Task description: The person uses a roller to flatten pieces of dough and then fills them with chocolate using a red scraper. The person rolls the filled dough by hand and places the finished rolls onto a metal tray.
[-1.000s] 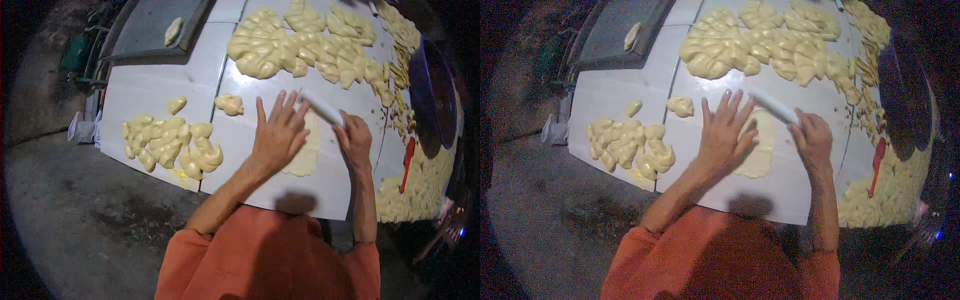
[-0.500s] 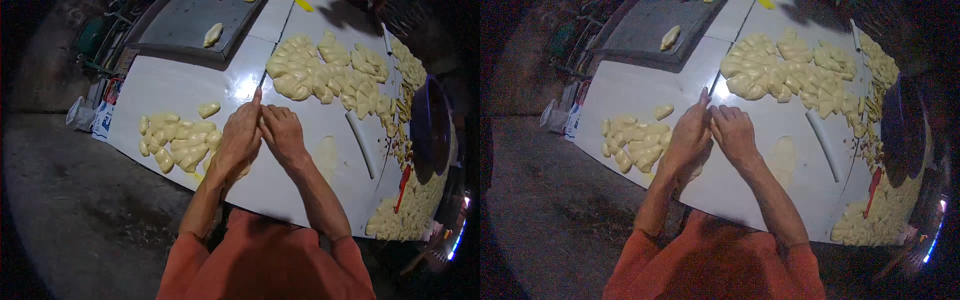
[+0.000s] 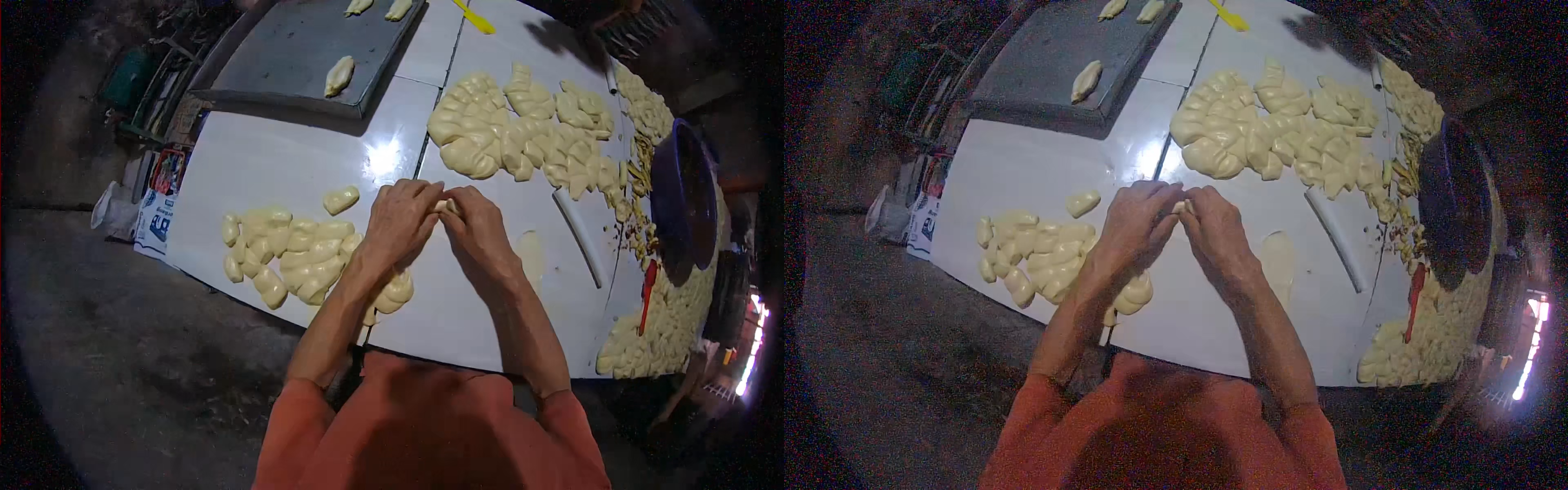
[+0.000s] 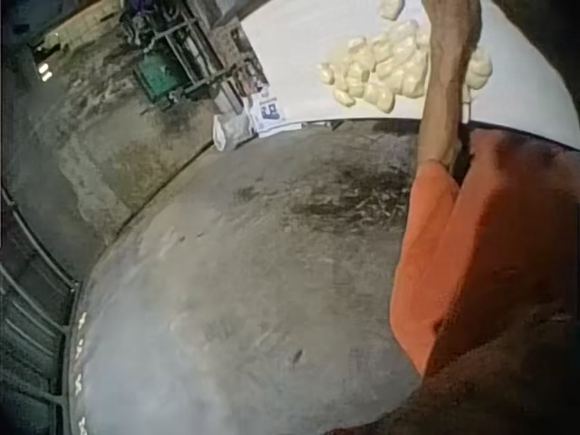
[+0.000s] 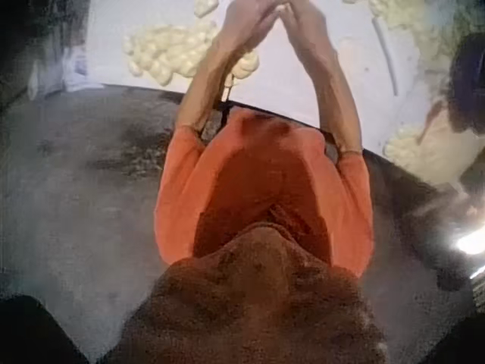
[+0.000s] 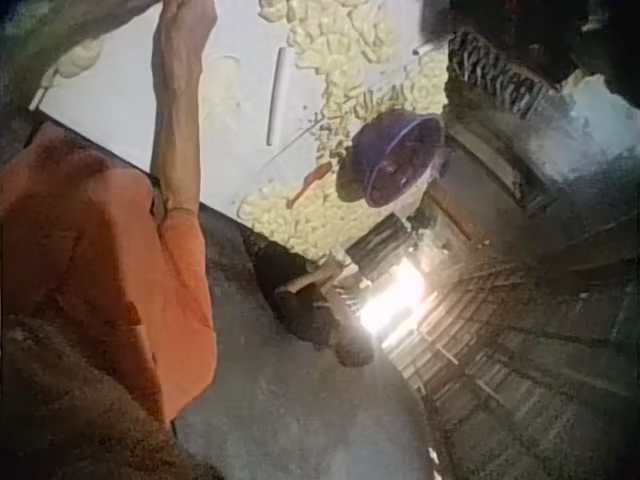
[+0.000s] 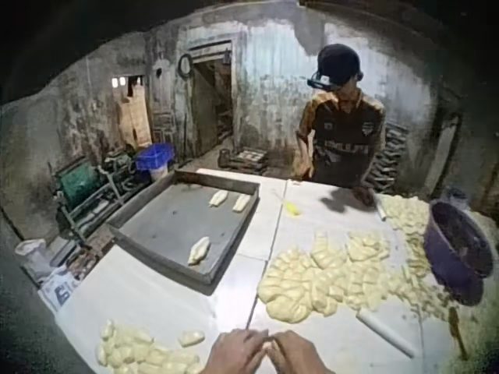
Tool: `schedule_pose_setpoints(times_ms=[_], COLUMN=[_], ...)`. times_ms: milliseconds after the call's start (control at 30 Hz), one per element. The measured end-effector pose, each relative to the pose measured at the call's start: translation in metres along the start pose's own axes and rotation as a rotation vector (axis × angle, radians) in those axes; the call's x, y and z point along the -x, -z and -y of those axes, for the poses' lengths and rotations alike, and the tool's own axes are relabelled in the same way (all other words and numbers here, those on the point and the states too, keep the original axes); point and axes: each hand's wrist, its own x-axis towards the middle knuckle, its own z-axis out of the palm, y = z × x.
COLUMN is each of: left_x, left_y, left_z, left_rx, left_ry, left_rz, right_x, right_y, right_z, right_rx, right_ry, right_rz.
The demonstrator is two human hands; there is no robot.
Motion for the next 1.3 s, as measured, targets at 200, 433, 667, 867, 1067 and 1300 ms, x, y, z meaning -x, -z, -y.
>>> schedule_pose_setpoints(times_ms=[200, 433, 667, 867, 1067, 1300], left_x=[-0.008, 0.000, 0.003, 0.020, 0.041, 0.065], left_y=[-0.011, -0.020, -0.033, -0.038, -0.101, -0.189], left_z=[0.003, 0.002, -0.001, -0.042, -0.169, -0.230], left_rx=[-0.102, -0.168, -0.345, -0.365, -0.079, -0.205], left_ry=[-0.125, -0.166, -0.069, -0.024, -0.213, -0.277], left_rz=[0.075, -0.015, 0.035, -0.053, 0.163, 0.273], right_x=[0.001, 0.033, 0.140, 0.200, 0.217, 0.220], right_y=[0.009, 0.069, 0.132, 0.161, 0.152, 0.174], right_z=[-0.013, -0.003, -0.052, -0.080, -0.142, -0.138], right_rx=[-0.047, -0.602, -0.902, -0.856, -0.580, 0.049], right_ry=[-0.176, -0.622, -0.552, -0.704, -0.564, -0.186], right_rz=[-0.006, 0.316, 0.038, -0.201, -0.242, -0.307])
